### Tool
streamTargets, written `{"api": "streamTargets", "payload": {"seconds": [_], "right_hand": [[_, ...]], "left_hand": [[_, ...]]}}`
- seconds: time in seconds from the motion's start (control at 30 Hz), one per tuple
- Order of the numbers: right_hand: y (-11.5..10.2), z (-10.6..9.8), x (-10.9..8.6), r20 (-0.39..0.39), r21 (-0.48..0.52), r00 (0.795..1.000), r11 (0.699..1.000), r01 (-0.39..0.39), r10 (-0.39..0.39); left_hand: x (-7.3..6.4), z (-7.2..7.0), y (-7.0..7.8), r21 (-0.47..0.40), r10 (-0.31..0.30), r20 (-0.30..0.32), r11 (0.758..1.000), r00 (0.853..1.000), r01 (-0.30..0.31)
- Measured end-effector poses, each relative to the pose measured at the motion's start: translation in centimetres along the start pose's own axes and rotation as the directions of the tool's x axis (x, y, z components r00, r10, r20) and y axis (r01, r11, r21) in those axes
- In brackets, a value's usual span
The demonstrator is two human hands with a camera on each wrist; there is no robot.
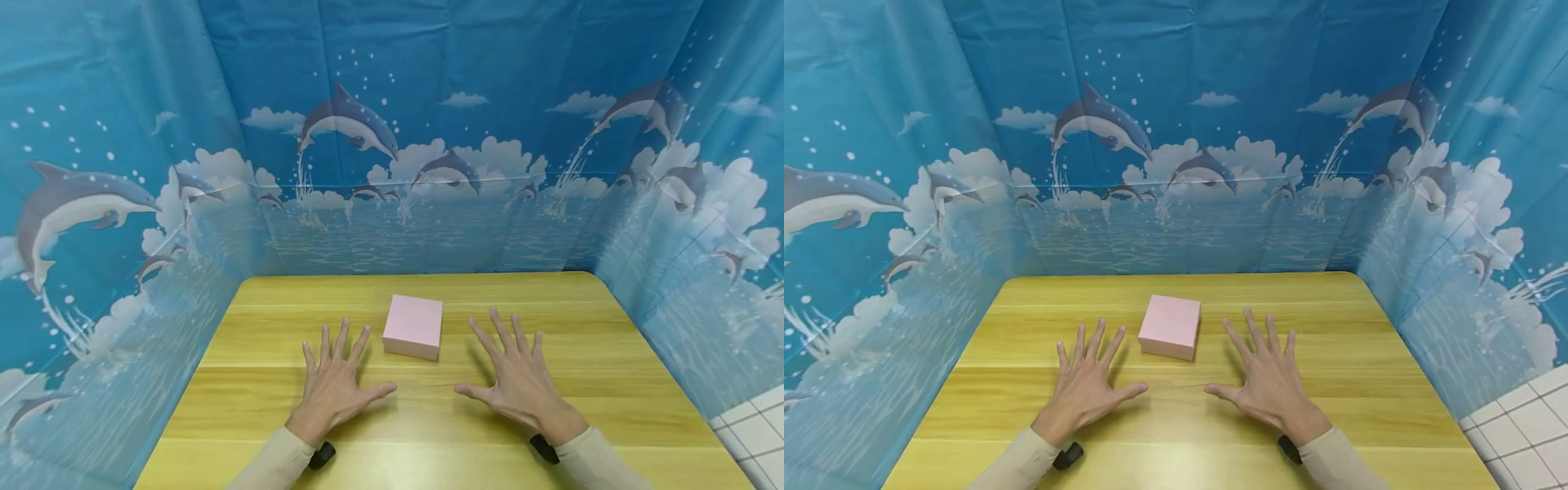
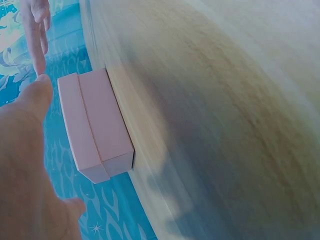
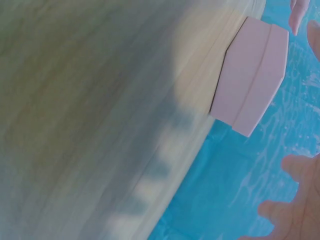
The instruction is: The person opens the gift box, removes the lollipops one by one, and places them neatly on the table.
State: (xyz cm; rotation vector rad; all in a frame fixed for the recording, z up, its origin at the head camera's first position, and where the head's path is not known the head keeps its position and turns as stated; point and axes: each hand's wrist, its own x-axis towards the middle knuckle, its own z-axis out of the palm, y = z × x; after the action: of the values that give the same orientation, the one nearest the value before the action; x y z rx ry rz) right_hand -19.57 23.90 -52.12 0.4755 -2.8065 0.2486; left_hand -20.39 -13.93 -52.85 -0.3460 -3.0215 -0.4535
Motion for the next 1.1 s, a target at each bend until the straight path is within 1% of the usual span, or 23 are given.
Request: {"api": "streamTargets", "payload": {"seconds": [0.3, 0.47, 0.6, 0.83, 0.93, 1.1], "right_hand": [[-0.3, -0.2, 0.1, -0.003, 0.007, 1.0, 1.0, 0.005, -0.005], [-0.4, -0.2, 0.3, -0.014, 0.005, 1.0, 1.0, 0.019, -0.018], [-0.6, -0.2, 0.6, 0.001, 0.008, 1.0, 1.0, 0.022, -0.022], [-1.7, 0.1, 1.5, 0.029, 0.056, 0.998, 0.997, 0.047, -0.049], [-2.1, 0.5, 2.0, 0.031, 0.06, 0.998, 0.996, 0.061, -0.063], [-2.8, 1.1, 2.9, 0.049, 0.094, 0.995, 0.992, 0.085, -0.09]], "left_hand": [[0.0, 0.1, 0.1, -0.008, -0.001, -0.008, 1.0, 1.0, 0.001], [0.3, 0.1, 0.3, 0.011, 0.004, -0.031, 1.0, 0.999, -0.004], [0.7, 0.1, 0.6, 0.004, 0.022, -0.047, 1.0, 0.999, -0.022], [1.6, 0.1, 1.7, -0.032, 0.069, -0.067, 0.997, 0.995, -0.071], [2.0, 0.2, 2.1, -0.051, 0.09, -0.062, 0.994, 0.994, -0.093], [2.7, 0.6, 2.8, -0.1, 0.103, -0.033, 0.989, 0.994, -0.105]]}}
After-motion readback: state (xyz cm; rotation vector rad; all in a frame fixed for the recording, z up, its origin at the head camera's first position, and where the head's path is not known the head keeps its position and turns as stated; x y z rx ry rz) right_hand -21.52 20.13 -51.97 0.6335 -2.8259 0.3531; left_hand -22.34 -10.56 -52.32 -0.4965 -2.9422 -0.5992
